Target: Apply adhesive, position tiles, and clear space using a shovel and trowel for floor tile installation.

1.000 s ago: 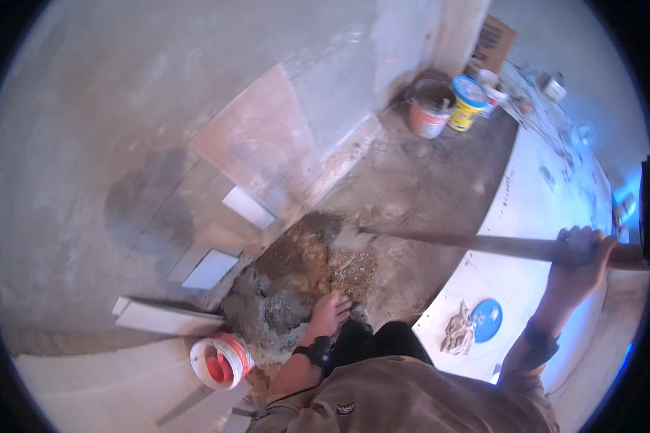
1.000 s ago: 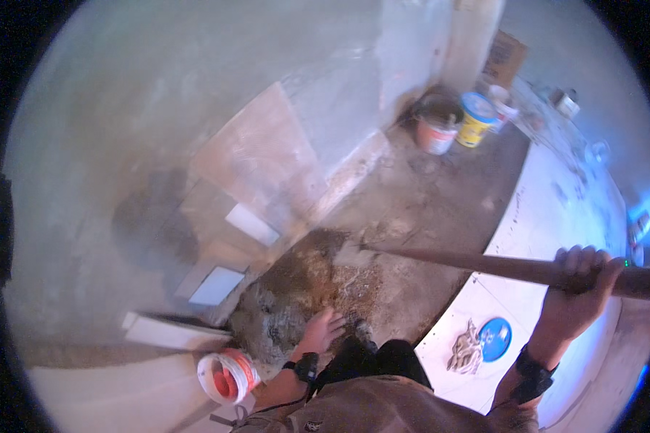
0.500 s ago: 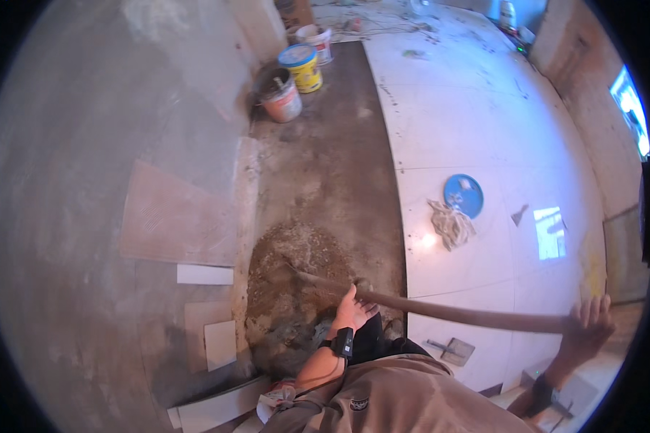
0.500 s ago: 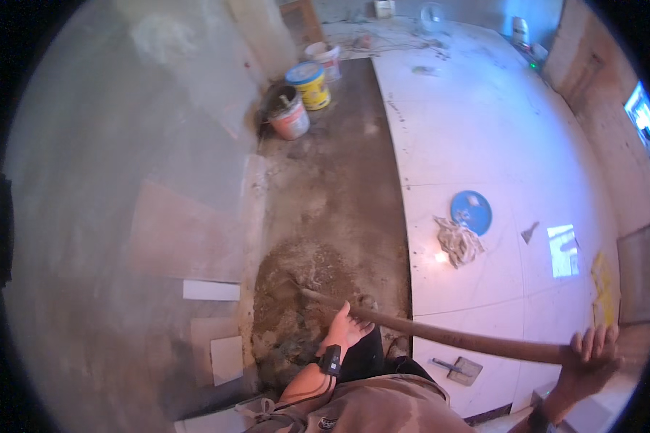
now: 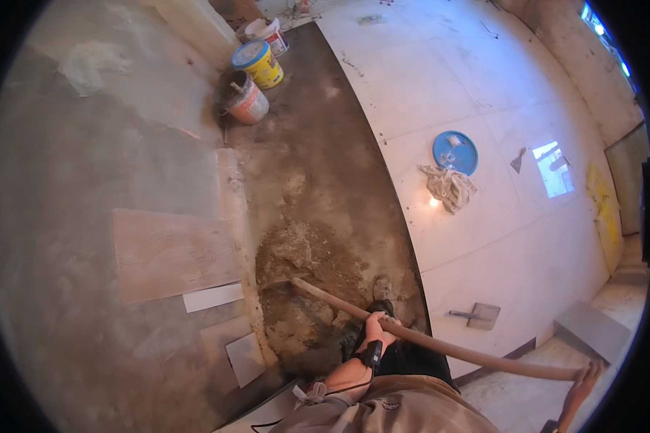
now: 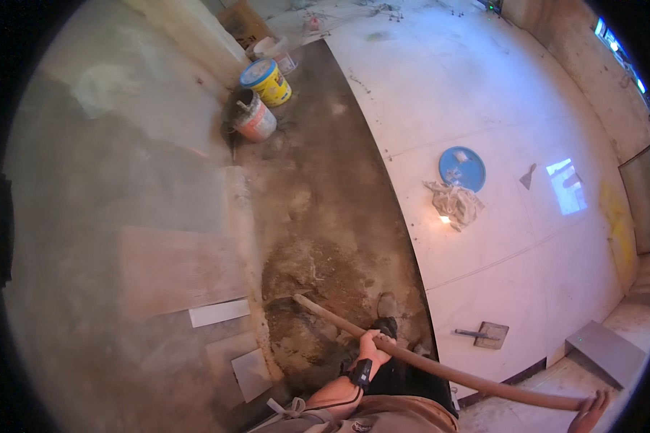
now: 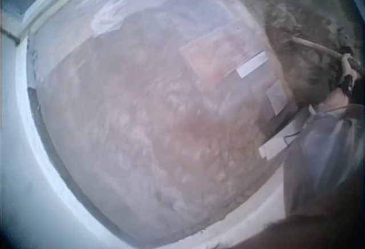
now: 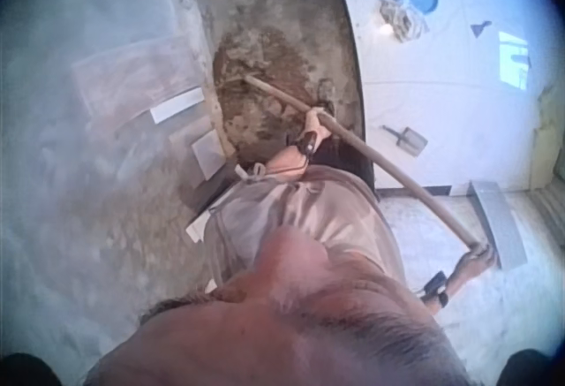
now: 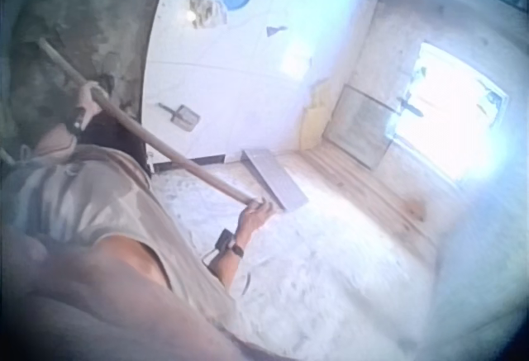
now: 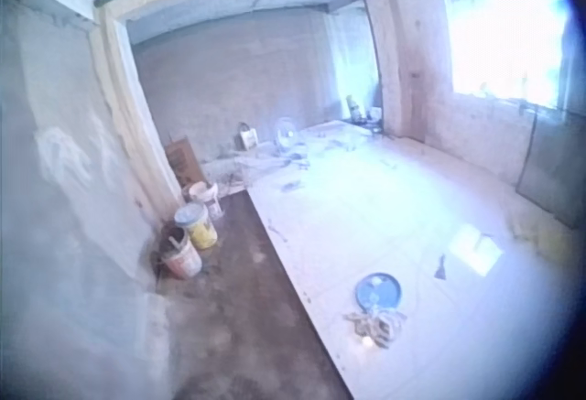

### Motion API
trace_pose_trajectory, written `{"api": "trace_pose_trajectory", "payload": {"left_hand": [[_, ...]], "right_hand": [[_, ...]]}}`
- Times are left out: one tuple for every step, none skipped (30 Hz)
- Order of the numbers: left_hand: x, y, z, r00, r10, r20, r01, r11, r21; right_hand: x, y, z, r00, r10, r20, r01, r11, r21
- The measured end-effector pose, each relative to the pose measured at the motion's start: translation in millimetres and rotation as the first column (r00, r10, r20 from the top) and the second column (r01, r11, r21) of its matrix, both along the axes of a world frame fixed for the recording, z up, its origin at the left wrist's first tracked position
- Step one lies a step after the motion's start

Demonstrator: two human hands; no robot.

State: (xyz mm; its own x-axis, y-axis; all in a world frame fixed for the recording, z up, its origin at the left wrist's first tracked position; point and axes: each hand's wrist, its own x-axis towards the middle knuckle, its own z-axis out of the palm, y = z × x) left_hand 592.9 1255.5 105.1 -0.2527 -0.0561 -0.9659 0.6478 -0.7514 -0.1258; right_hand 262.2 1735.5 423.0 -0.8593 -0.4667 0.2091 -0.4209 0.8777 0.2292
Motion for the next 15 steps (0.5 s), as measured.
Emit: {"api": "trace_pose_trajectory", "payload": {"left_hand": [[4.1,5.7,-3.9,1.0,-0.026,-0.004,0.026,1.0,-0.008],[14.4,5.8,-6.5,0.996,-0.064,0.069,0.067,0.997,-0.045],[19.4,6.5,-6.9,0.986,-0.112,0.122,0.12,0.991,-0.063],[20.1,4.4,-5.2,0.97,-0.168,0.178,0.182,0.981,-0.067],[19.4,4.1,-4.2,0.947,-0.217,0.237,0.239,0.969,-0.068],[36.7,6.8,-24.5,0.94,-0.23,0.253,0.265,0.957,-0.115],[33.1,16.4,-24.1,0.941,-0.229,0.25,0.264,0.958,-0.116],[29.5,18.9,-18.4,0.952,-0.232,0.202,0.261,0.956,-0.136],[26.8,23.7,-14.5,0.96,-0.236,0.151,0.259,0.954,-0.154],[34.3,33.4,-22.5,0.989,-0.147,-0.015,0.14,0.967,-0.215],[31.9,44.1,-29.3,0.989,-0.148,-0.025,0.14,0.968,-0.21],[27.4,54.8,-37.8,0.99,-0.126,-0.066,0.108,0.968,-0.229],[19.0,64.3,-48.7,0.988,-0.102,-0.114,0.072,0.967,-0.244],[14.0,79.7,-67.1,0.989,-0.133,-0.066,0.12,0.978,-0.169],[1.5,118.1,-80.4,0.847,-0.487,0.215,0.528,0.719,-0.451]], "right_hand": [[6.8,49.0,-14.6,0.966,-0.056,0.254,0.073,0.996,-0.058],[32.7,10.4,0.0,0.933,-0.12,0.341,0.015,0.955,0.295],[47.2,14.4,4.2,0.866,-0.192,0.462,-0.075,0.863,0.5],[59.5,12.8,-6.2,0.862,-0.206,0.462,-0.07,0.856,0.512],[70.5,9.9,-21.2,0.859,-0.216,0.464,-0.069,0.85,0.522],[78.0,9.5,-30.9,0.82,-0.185,0.541,-0.125,0.866,0.485],[85.6,17.3,-34.5,0.762,-0.185,0.621,-0.164,0.872,0.461],[95.2,22.1,-31.5,0.721,-0.174,0.671,-0.205,0.871,0.446],[102.6,23.8,-26.1,0.678,-0.166,0.716,-0.243,0.869,0.431],[112.8,22.6,-17.5,0.681,-0.174,0.711,-0.232,0.87,0.435],[117.1,21.4,-7.6,0.661,-0.144,0.736,-0.237,0.891,0.388],[120.8,26.9,0.4,0.644,-0.117,0.756,-0.239,0.908,0.343],[121.1,37.3,10.5,0.657,-0.128,0.743,-0.23,0.905,0.359],[116.6,44.8,22.7,0.706,-0.132,0.696,-0.226,0.889,0.398],[113.1,49.6,35.8,0.751,-0.14,0.645,-0.212,0.874,0.437]]}}
